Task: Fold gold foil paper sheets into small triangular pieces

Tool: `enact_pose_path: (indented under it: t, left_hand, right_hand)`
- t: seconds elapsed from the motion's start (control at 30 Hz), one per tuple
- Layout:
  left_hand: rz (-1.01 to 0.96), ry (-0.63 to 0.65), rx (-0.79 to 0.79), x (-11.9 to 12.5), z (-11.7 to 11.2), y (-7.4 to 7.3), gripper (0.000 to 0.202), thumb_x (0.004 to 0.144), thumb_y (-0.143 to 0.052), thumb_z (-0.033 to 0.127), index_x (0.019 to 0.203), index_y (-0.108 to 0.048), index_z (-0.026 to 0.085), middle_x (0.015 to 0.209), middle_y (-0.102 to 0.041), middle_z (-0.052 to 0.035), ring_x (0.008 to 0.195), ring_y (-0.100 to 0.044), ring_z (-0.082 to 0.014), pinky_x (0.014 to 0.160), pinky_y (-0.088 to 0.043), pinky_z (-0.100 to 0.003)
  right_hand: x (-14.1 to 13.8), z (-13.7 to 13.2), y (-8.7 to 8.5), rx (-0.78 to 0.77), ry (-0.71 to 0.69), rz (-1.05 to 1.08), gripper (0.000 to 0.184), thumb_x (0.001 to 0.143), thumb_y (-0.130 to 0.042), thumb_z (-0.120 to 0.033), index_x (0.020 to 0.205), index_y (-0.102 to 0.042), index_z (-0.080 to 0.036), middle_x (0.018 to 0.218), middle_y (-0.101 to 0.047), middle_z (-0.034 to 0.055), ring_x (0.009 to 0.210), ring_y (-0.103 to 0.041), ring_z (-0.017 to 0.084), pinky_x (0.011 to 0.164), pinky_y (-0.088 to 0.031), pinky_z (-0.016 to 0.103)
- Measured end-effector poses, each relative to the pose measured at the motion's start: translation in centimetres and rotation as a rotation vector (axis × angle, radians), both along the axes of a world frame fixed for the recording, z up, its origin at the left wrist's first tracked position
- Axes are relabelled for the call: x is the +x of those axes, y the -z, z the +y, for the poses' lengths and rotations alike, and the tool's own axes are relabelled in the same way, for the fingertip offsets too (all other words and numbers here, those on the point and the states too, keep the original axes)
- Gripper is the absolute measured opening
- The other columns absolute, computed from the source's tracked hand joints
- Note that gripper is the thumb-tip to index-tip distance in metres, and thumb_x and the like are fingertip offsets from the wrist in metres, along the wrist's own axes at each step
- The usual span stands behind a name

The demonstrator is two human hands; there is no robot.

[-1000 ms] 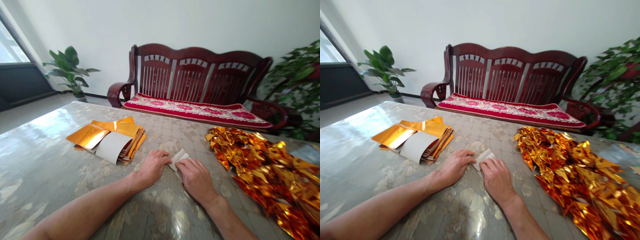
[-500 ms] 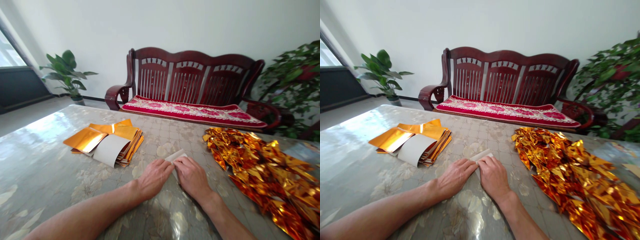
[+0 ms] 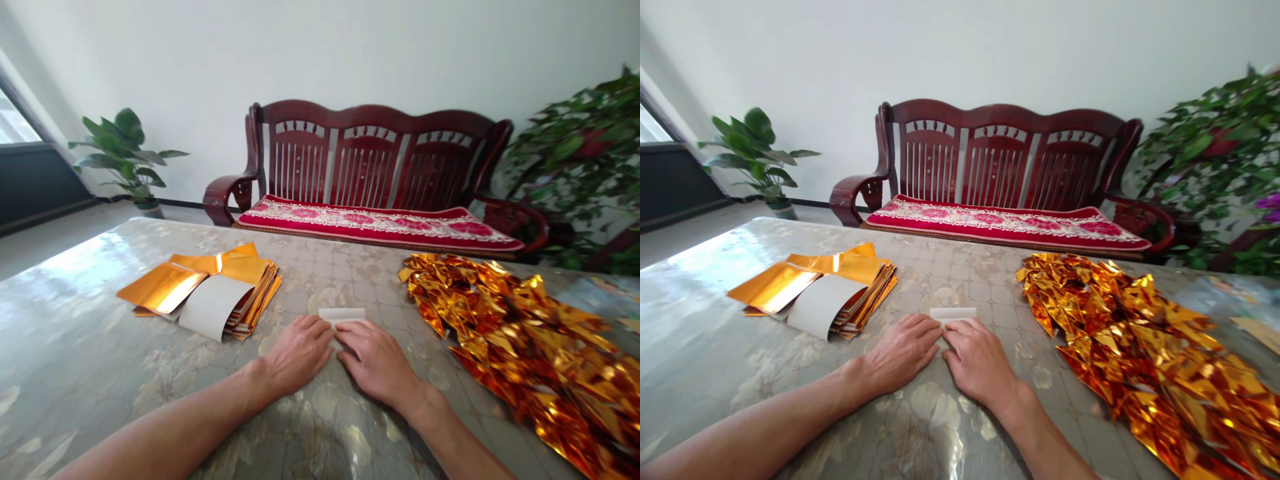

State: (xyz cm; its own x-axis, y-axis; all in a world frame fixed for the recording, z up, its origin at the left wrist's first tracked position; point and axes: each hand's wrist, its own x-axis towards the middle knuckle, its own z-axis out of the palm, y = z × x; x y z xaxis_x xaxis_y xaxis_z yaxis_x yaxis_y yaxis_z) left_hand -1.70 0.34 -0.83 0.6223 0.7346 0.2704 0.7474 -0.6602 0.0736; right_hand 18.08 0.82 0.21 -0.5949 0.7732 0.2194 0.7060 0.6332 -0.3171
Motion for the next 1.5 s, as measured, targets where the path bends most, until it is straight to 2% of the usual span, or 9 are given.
enact_pose_path:
  t: [0.13, 0.3, 0.47, 0.63, 0.8, 0.9, 1.03, 1.27, 1.5]
  left_hand:
    - [0.019, -0.004, -0.028, 0.5, -0.6, -0.4, 0.026, 0.092, -0.060, 0.040, 0.104, -0.058, 0.018, 0.102, -0.064, -0.0060, 0.099, -0.059, -0.0249, 0.088, -0.049, -0.040]
    - [0.065, -0.011, -0.041, 0.3, -0.3, -0.5, 0.011, 0.095, -0.053, 0.023, 0.105, -0.057, 0.020, 0.101, -0.066, -0.0052, 0.099, -0.061, -0.0226, 0.089, -0.047, -0.037]
    - [0.068, -0.030, -0.049, 0.1, -0.2, -0.4, 0.011, 0.098, -0.046, 0.019, 0.099, -0.057, 0.020, 0.097, -0.066, -0.0038, 0.092, -0.061, -0.0216, 0.085, -0.047, -0.036]
    - [0.063, -0.065, -0.058, 0.1, -0.2, -0.4, 0.010, 0.095, -0.048, 0.013, 0.097, -0.054, 0.021, 0.091, -0.066, -0.0017, 0.085, -0.061, -0.0213, 0.079, -0.047, -0.034]
    - [0.050, -0.076, -0.060, 0.2, -0.3, -0.7, 0.004, 0.095, -0.052, 0.022, 0.097, -0.056, 0.020, 0.092, -0.067, -0.0024, 0.086, -0.062, -0.0216, 0.079, -0.047, -0.033]
    - [0.031, -0.101, -0.059, 0.3, 0.0, -0.6, 0.022, 0.101, -0.042, 0.028, 0.089, -0.059, 0.020, 0.086, -0.067, -0.0030, 0.081, -0.062, -0.0194, 0.077, -0.045, -0.032]
    - [-0.043, -0.132, -0.046, 0.3, 0.5, -0.3, 0.028, 0.102, -0.041, 0.029, 0.086, -0.062, 0.020, 0.085, -0.067, -0.0032, 0.084, -0.062, -0.0192, 0.078, -0.044, -0.032]
    - [-0.191, -0.273, -0.160, 0.3, 1.2, -0.4, 0.022, 0.096, -0.053, 0.032, 0.085, -0.067, 0.020, 0.088, -0.070, -0.0037, 0.087, -0.063, -0.0196, 0.080, -0.042, -0.031]
    - [-0.230, -0.358, -0.211, 0.3, 1.6, -0.4, 0.017, 0.091, -0.060, 0.033, 0.081, -0.067, 0.021, 0.087, -0.069, -0.0023, 0.086, -0.063, -0.0199, 0.078, -0.043, -0.030]
  right_hand:
    - [0.4, 0.2, 0.0, 0.051, -0.013, -0.004, 0.027, 0.085, -0.057, -0.015, 0.107, -0.071, -0.024, 0.116, -0.070, 0.0031, 0.108, -0.059, 0.020, 0.097, -0.045, 0.034]
    - [1.4, 0.8, -0.8, 0.026, -0.070, 0.001, 0.052, 0.069, -0.053, -0.004, 0.113, -0.068, -0.027, 0.118, -0.070, 0.0003, 0.106, -0.058, 0.020, 0.096, -0.044, 0.036]
    - [1.9, 1.4, -0.2, 0.047, -0.032, 0.044, 0.046, 0.074, -0.050, -0.006, 0.111, -0.069, -0.024, 0.110, -0.072, 0.0017, 0.102, -0.059, 0.019, 0.094, -0.046, 0.034]
    - [2.5, 1.8, 0.4, 0.063, -0.071, 0.068, 0.056, 0.066, -0.047, -0.001, 0.115, -0.066, -0.021, 0.111, -0.070, 0.0046, 0.106, -0.059, 0.019, 0.096, -0.045, 0.034]
    - [2.8, 1.8, 0.5, 0.021, 0.053, 0.145, 0.033, 0.075, -0.051, -0.008, 0.100, -0.067, -0.023, 0.098, -0.071, 0.0025, 0.094, -0.063, 0.019, 0.086, -0.047, 0.031]
    - [3.1, 2.0, 0.6, -0.056, 0.154, 0.218, 0.014, 0.088, -0.054, -0.024, 0.093, -0.066, -0.025, 0.092, -0.072, 0.0004, 0.087, -0.066, 0.018, 0.079, -0.048, 0.029]
    - [3.4, 2.5, 0.9, -0.072, 0.223, 0.248, 0.024, 0.096, -0.046, -0.037, 0.091, -0.067, -0.025, 0.087, -0.072, 0.0000, 0.083, -0.066, 0.018, 0.075, -0.048, 0.028]
    - [2.4, 2.6, 1.4, 0.122, 0.307, 0.152, 0.021, 0.093, -0.052, -0.029, 0.083, -0.070, -0.025, 0.085, -0.070, 0.0019, 0.088, -0.063, 0.019, 0.076, -0.045, 0.029]
    - [2.2, 2.7, 1.7, 0.127, 0.408, 0.066, 0.012, 0.088, -0.062, -0.027, 0.081, -0.071, -0.027, 0.084, -0.069, -0.0004, 0.088, -0.060, 0.020, 0.073, -0.041, 0.030]
